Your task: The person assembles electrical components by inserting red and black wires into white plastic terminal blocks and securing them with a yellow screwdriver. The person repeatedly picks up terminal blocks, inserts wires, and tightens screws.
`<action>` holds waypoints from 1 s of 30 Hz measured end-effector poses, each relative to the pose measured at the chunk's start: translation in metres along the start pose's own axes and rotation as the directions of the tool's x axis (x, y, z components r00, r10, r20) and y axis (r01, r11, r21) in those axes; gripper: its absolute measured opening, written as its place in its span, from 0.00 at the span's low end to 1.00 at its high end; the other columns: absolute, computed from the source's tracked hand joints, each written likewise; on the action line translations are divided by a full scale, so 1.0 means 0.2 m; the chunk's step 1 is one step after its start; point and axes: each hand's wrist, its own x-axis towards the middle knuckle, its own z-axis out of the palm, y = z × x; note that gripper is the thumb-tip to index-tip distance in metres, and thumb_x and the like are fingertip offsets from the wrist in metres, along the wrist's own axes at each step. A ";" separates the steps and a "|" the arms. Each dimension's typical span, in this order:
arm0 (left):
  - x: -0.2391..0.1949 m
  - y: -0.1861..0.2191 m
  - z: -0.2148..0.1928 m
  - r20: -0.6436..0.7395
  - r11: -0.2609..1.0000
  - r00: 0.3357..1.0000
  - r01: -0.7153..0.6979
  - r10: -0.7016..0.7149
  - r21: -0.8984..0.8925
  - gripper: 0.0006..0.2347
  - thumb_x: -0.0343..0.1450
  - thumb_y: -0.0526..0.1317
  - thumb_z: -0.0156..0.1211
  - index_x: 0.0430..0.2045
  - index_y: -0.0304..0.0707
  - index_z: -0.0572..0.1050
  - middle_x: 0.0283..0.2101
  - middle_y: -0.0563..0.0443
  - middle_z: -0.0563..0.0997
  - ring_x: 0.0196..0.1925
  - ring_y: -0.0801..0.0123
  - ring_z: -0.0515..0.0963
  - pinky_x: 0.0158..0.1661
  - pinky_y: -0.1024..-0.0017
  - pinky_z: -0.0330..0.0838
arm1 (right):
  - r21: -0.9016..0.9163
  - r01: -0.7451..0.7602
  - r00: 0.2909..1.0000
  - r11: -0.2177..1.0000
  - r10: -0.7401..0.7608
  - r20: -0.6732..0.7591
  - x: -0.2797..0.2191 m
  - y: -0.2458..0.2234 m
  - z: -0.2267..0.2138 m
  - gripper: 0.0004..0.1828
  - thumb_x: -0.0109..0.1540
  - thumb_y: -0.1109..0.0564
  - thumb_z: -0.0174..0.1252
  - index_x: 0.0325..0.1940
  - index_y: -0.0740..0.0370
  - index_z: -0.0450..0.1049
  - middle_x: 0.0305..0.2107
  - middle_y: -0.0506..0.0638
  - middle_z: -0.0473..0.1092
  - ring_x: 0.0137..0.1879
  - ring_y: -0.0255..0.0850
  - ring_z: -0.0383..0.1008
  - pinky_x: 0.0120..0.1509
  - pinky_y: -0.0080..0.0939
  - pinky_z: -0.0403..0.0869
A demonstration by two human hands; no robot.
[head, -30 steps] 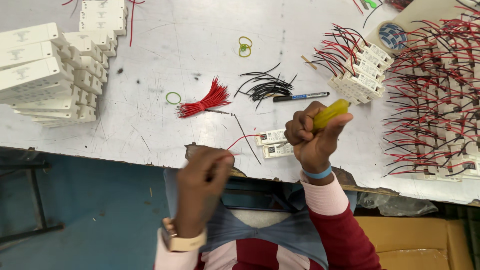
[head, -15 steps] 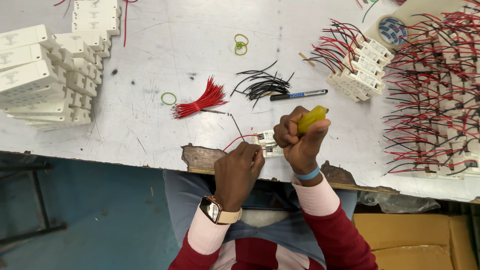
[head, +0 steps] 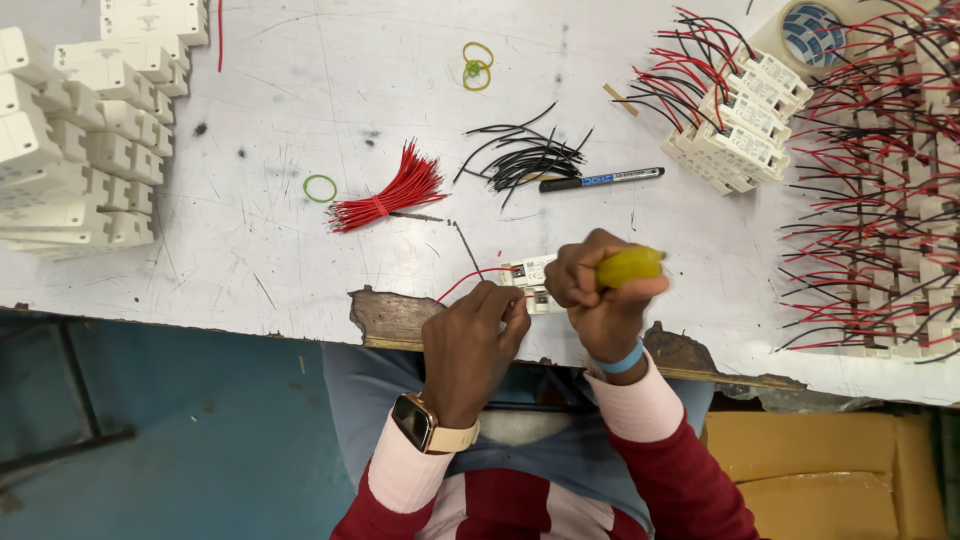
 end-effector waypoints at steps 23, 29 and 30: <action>0.01 0.03 -0.02 0.020 0.998 1.000 0.013 -0.012 -0.064 0.03 0.68 0.34 0.68 0.27 0.37 0.78 0.25 0.52 0.80 0.21 0.64 0.80 0.22 0.68 0.68 | 0.119 0.055 0.996 0.991 -0.046 -0.079 -0.04 -0.03 -0.06 0.43 0.57 0.13 0.45 0.30 0.58 0.60 0.14 0.42 0.53 0.20 0.30 0.47 0.24 0.33 0.52; 0.02 0.02 -0.01 0.022 0.997 1.000 0.003 -0.001 -0.071 0.03 0.67 0.33 0.68 0.28 0.36 0.79 0.25 0.51 0.80 0.22 0.63 0.80 0.22 0.68 0.69 | 0.062 0.075 0.995 0.995 -0.071 -0.070 -0.04 -0.03 -0.05 0.43 0.57 0.13 0.44 0.30 0.57 0.59 0.13 0.41 0.52 0.19 0.29 0.47 0.23 0.32 0.52; 0.02 0.02 0.00 0.022 0.997 1.000 -0.002 0.004 -0.083 0.03 0.67 0.33 0.68 0.28 0.36 0.79 0.26 0.51 0.80 0.22 0.64 0.80 0.22 0.68 0.69 | 0.056 0.073 0.995 0.996 -0.069 -0.070 -0.04 -0.03 -0.05 0.43 0.57 0.13 0.44 0.30 0.57 0.59 0.13 0.41 0.52 0.19 0.29 0.47 0.23 0.32 0.53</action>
